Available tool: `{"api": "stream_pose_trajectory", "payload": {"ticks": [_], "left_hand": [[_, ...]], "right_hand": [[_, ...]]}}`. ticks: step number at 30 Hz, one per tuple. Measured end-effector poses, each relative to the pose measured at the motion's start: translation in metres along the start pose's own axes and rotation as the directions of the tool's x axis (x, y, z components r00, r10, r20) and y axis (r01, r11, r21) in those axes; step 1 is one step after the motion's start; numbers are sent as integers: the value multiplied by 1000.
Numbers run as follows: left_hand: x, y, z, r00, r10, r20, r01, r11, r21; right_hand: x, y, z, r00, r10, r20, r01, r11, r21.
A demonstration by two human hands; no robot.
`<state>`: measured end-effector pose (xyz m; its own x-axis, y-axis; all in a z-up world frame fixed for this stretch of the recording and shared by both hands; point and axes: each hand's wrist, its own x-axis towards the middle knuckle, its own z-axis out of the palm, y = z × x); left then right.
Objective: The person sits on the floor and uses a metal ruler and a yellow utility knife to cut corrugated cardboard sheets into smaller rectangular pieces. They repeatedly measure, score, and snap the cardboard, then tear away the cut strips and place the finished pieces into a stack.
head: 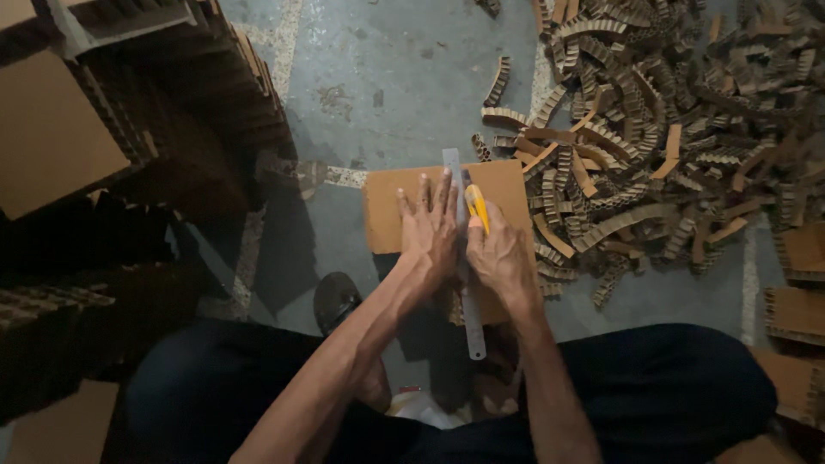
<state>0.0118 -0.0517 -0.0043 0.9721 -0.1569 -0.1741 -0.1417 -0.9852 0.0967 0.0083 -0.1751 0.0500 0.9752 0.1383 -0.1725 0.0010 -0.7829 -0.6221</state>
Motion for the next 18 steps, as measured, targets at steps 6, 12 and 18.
{"api": "stream_pose_trajectory", "payload": {"ticks": [6,12,18], "left_hand": [[-3,-2,-8,946,22,324,10,995,-98],[-8,-5,-25,986,44,161,-30,995,-90],[-11,-6,-48,954,47,296,-20,995,-94]], "right_hand": [[23,-6,0,1000,-1,-7,-1,990,-143],[36,-12,-9,997,-66,34,70,986,-154],[13,-17,-13,993,-115,-22,110,980,-168]]}}
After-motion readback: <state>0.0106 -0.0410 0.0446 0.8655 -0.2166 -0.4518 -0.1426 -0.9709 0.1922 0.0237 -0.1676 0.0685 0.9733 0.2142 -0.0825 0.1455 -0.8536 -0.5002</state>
